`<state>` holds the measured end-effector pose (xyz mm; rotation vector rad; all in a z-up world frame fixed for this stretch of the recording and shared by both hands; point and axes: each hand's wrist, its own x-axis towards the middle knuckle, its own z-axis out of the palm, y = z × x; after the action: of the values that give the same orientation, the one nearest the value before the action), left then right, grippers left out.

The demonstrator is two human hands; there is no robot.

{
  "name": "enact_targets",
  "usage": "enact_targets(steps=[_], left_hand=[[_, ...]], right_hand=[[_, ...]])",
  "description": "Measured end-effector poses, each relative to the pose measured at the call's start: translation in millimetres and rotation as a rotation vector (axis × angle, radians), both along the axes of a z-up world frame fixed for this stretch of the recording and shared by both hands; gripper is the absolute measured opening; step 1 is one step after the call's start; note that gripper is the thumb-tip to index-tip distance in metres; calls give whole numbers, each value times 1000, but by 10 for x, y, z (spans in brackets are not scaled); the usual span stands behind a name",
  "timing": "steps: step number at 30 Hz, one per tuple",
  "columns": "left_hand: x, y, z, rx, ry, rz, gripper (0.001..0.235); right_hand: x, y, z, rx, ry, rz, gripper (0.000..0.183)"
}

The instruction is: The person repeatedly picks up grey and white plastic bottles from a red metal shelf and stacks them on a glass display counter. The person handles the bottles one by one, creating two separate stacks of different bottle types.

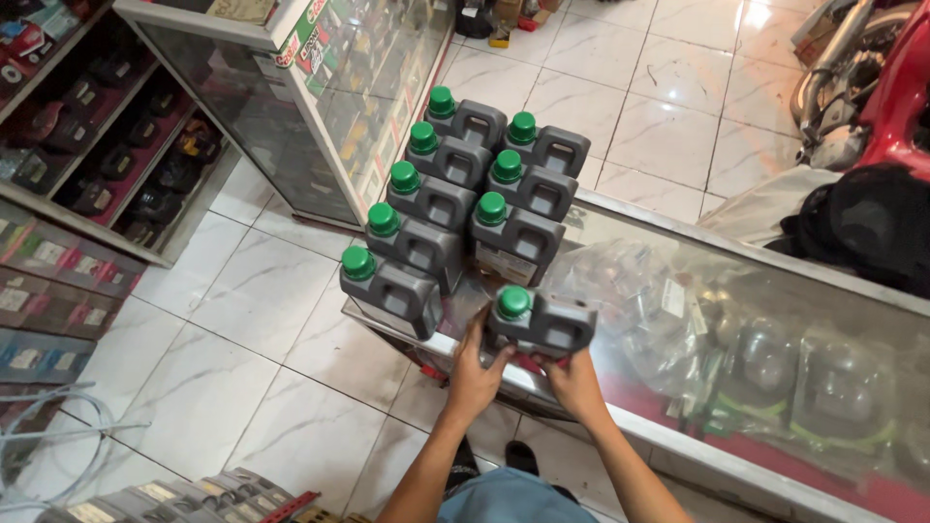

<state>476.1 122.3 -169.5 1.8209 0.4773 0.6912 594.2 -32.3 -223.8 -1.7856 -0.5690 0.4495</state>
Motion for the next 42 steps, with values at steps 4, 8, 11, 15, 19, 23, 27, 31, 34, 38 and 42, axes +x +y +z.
enact_targets(steps=[4,8,11,15,19,23,27,31,34,38,42], left_hand=[[-80,69,-126,125,-8,96,81],[-193,-35,-206,327,-80,2,91],[-183,-33,-257,357,-3,-93,92],[-99,131,-311,395,63,-136,92],[-90,228,-341,424,69,-180,89],[-100,269,-355,391,143,-257,86],[-157,249,-385,390,155,-243,83],[-23,240,-374,461,136,-171,82],[-37,210,-368,469,84,-139,87],[-50,200,-354,459,70,-104,91],[-57,144,-284,379,67,-11,83]], right_hand=[[-59,407,56,11,-5,7,61],[-155,609,118,56,7,-26,63],[-178,675,201,73,30,-51,65],[-185,841,316,2,244,-150,70],[-167,870,355,9,-545,-224,94],[-44,816,282,91,-50,-93,78],[-85,827,176,133,-68,-67,68],[-45,878,280,65,-49,-71,73],[-69,832,374,57,-1,-53,82],[-17,756,352,87,-82,-20,92],[48,692,218,159,-365,-10,95]])
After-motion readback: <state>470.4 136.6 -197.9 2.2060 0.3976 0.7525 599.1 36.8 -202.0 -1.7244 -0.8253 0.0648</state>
